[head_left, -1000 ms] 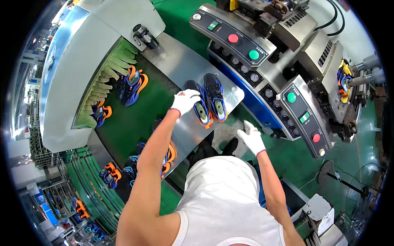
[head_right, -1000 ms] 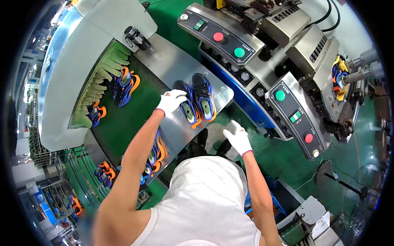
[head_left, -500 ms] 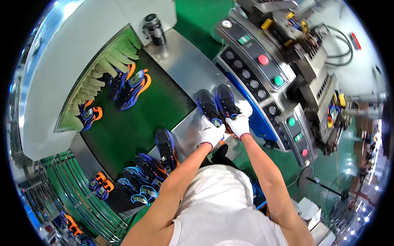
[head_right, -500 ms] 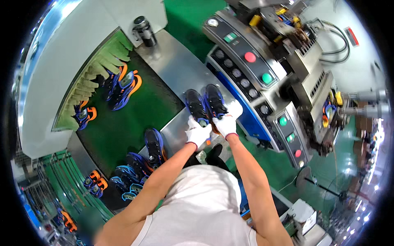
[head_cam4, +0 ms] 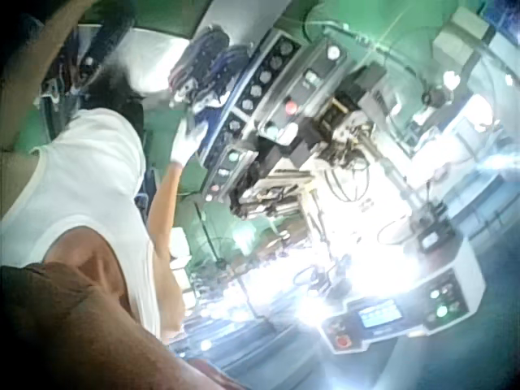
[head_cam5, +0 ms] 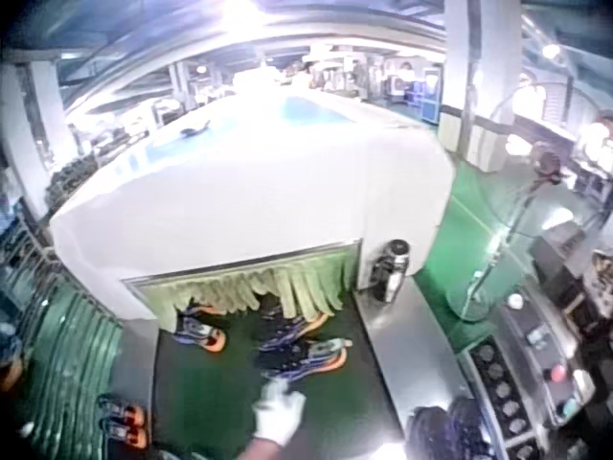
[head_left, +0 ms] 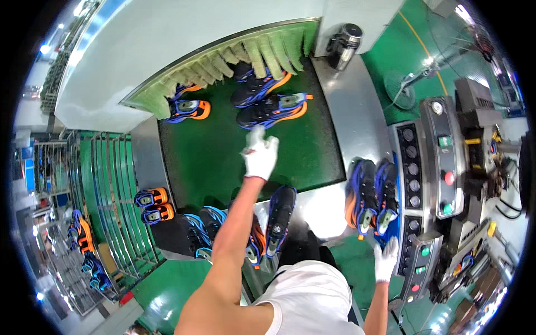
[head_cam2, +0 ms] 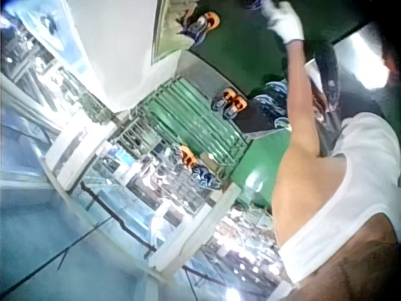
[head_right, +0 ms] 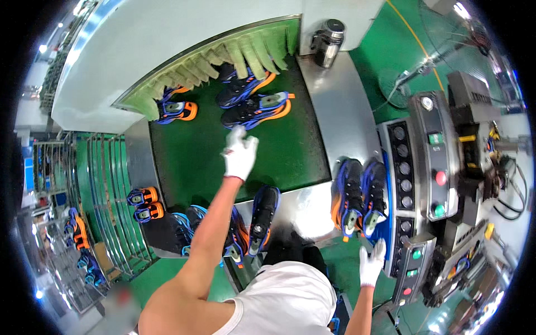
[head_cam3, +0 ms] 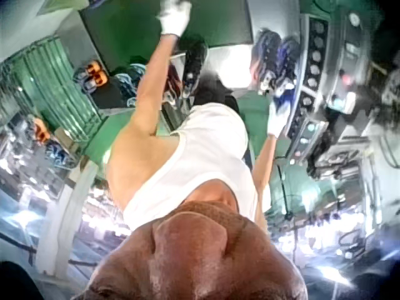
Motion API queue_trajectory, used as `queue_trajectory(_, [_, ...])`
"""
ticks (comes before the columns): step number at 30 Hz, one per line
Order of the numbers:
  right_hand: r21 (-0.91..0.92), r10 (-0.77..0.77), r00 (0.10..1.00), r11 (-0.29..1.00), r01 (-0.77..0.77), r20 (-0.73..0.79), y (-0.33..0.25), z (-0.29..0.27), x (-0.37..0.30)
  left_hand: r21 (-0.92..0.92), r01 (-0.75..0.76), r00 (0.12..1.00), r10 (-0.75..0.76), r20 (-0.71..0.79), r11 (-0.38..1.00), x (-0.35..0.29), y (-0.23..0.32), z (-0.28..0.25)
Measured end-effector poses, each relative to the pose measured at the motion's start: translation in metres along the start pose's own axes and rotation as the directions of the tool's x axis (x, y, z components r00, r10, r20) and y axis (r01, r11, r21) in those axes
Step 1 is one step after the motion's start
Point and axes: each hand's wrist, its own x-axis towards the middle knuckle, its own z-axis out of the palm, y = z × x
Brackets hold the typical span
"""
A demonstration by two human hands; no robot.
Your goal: The person picks up shoes from a table, places them into a heat-forming machine, and then transfers them onto a conveyor belt.
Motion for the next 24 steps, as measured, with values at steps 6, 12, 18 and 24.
queue_trajectory(6, [-0.642,0.361,0.927,0.689,-0.337,-0.100,0.137,-0.101,-0.144,0.300,0.307,0.886,-0.156,-0.437,0.903,0.122,-0.138,-0.123])
queue_trajectory(12, [-0.886,0.653,0.753,0.302,-0.353,-0.077,0.113,-0.151,-0.195,0.474,0.218,0.945,-0.064,-0.320,0.853,0.214,-0.192,-0.153])
queue_trajectory(18, [-0.426,0.748,0.636,0.522,-0.739,-0.189,0.070,-0.094,-0.119,0.444,0.120,0.936,0.048,-0.349,0.888,0.210,-0.235,-0.143])
queue_trajectory(24, [-0.377,0.469,0.883,0.822,-0.426,0.023,0.039,-0.052,-0.050,0.198,0.112,0.977,-0.071,-0.203,0.974,0.118,-0.183,-0.157])
